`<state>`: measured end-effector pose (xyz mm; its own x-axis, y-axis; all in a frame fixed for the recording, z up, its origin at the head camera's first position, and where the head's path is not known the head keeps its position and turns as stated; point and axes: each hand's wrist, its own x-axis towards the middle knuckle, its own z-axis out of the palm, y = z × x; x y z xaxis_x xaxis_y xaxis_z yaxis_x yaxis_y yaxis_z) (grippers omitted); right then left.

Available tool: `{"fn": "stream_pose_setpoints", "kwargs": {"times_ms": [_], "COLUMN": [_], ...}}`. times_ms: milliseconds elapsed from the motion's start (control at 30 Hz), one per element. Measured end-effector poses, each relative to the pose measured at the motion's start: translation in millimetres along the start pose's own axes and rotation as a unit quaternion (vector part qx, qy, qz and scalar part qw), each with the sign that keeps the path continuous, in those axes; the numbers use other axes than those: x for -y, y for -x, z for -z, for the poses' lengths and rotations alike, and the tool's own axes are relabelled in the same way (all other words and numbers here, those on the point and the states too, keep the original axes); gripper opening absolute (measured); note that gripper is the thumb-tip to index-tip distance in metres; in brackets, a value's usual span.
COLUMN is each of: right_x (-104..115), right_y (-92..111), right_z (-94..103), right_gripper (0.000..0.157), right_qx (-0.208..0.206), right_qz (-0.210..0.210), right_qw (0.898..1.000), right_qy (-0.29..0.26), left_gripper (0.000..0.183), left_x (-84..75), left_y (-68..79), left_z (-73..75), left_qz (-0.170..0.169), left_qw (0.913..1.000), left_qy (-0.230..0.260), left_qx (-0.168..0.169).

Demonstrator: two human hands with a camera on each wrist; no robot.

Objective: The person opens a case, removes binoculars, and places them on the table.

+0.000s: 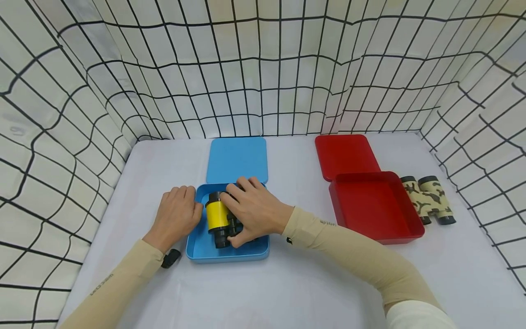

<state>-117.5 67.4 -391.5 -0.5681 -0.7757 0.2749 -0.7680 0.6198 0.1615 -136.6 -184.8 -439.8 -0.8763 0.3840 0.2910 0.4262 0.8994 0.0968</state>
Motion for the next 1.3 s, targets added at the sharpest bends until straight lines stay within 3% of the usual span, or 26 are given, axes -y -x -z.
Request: {"fn": "stream_pose_setpoints", "kwargs": {"times_ms": [367,1300], "right_x": [-1.8,-11.1], "right_y": [0.5,10.2], "right_z": [7.1,19.5], "right_gripper": [0.086,0.085], "right_qx": [0.009,-0.030], "right_qz": [-0.001,-0.004], "right_qw": [1.000,0.999], "right_qy": [0.004,0.013], "left_gripper": [0.014,0.013], "left_x": [-0.3,-0.7], "left_y": [-0.3,1.1], "left_z": [1.1,-0.5], "left_qz": [0.004,-0.008], "left_qw": [1.0000,0.9998], "left_qy": [-0.003,-0.008], "left_qx": [0.006,-0.016]}}
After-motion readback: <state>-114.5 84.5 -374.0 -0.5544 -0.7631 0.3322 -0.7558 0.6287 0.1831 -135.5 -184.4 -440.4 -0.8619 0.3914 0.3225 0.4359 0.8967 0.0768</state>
